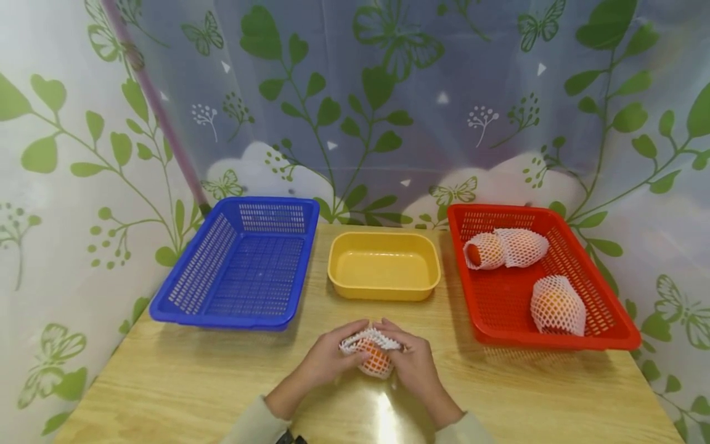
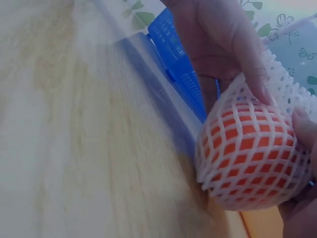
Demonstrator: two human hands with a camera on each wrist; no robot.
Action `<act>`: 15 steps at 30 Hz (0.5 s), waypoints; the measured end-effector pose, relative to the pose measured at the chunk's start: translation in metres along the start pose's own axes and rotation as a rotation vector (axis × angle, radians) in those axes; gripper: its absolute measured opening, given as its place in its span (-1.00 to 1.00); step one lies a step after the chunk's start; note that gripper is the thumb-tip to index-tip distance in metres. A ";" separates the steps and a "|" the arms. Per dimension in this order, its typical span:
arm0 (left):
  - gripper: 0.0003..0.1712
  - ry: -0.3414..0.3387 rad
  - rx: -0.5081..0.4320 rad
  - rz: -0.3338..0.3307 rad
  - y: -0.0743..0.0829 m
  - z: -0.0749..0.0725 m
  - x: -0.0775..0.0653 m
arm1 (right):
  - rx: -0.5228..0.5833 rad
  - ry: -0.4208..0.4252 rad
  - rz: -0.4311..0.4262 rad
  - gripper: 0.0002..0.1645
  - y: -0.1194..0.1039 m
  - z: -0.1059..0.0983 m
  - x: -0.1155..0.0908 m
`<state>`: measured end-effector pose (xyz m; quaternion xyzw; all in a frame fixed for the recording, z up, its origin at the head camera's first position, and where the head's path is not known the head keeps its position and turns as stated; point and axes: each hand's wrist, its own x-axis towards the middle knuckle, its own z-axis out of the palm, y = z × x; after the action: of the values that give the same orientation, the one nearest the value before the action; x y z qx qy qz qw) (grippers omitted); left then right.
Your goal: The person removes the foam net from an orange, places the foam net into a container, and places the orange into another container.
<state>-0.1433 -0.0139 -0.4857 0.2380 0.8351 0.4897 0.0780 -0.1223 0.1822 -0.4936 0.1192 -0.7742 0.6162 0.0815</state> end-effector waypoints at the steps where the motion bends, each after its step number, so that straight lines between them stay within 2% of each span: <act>1: -0.32 -0.001 0.003 0.005 0.000 0.000 0.000 | -0.015 -0.010 0.005 -0.68 -0.001 -0.001 0.000; 8: -0.35 0.019 0.023 0.028 0.001 -0.001 -0.002 | -0.121 -0.079 0.051 -0.44 -0.003 -0.007 0.003; 15: -0.41 0.041 0.040 0.022 -0.001 -0.001 -0.004 | -0.124 -0.150 0.119 -0.23 0.000 -0.008 0.001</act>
<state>-0.1410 -0.0170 -0.4862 0.2387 0.8436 0.4783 0.0508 -0.1235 0.1895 -0.4916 0.1136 -0.8204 0.5604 -0.0059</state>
